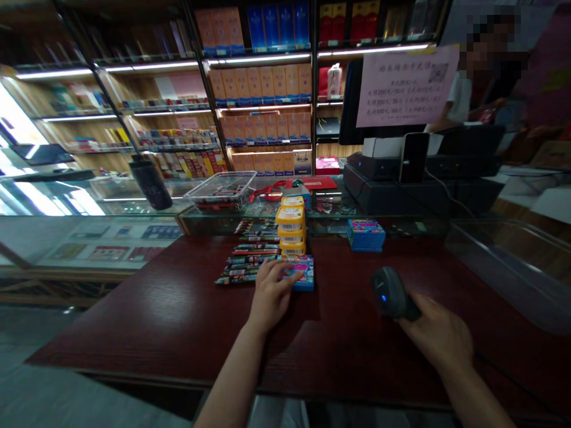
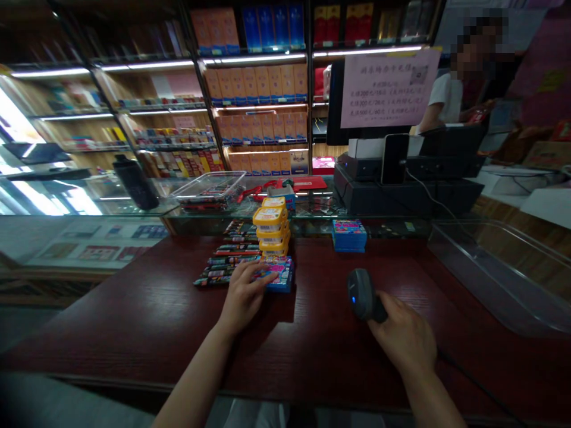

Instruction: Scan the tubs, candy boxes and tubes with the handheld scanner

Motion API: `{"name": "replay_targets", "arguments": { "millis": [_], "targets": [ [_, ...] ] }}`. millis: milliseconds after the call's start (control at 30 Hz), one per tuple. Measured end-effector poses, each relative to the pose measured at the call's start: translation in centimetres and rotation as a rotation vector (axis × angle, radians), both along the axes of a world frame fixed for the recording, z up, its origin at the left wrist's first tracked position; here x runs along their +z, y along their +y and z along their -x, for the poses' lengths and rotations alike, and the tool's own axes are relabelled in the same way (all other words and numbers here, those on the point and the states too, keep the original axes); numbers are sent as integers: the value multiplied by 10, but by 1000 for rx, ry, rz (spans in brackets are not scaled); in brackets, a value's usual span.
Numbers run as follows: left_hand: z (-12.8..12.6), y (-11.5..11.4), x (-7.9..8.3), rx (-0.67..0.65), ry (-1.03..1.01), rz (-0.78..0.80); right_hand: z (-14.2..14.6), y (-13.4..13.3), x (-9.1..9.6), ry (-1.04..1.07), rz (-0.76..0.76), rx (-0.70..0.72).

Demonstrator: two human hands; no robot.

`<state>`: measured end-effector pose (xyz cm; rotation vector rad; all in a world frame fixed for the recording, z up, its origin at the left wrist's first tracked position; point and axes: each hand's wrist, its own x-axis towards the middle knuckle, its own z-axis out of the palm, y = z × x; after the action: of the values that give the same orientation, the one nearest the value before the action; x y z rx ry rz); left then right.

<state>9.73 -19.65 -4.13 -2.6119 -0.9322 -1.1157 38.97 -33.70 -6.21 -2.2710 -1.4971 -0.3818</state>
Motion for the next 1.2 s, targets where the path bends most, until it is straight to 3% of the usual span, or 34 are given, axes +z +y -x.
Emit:
{"name": "replay_targets", "arguments": {
  "millis": [233, 500, 833, 1033, 1200],
  "targets": [
    [-5, -1, -6, -14, -15, 133, 1, 0, 0, 8, 52, -11],
    [-6, 7, -18, 71, -174, 96, -1, -2, -3, 7, 54, 2],
    [-8, 4, -15, 100, -174, 65, -1, 0, -2, 6, 77, -13],
    [-18, -4, -2, 116, -152, -58, -1, 3, 1, 50, 118, -48],
    [-63, -9, 17, -50, -47, -3, 1, 4, 8, 67, 123, -78]
  ]
}}
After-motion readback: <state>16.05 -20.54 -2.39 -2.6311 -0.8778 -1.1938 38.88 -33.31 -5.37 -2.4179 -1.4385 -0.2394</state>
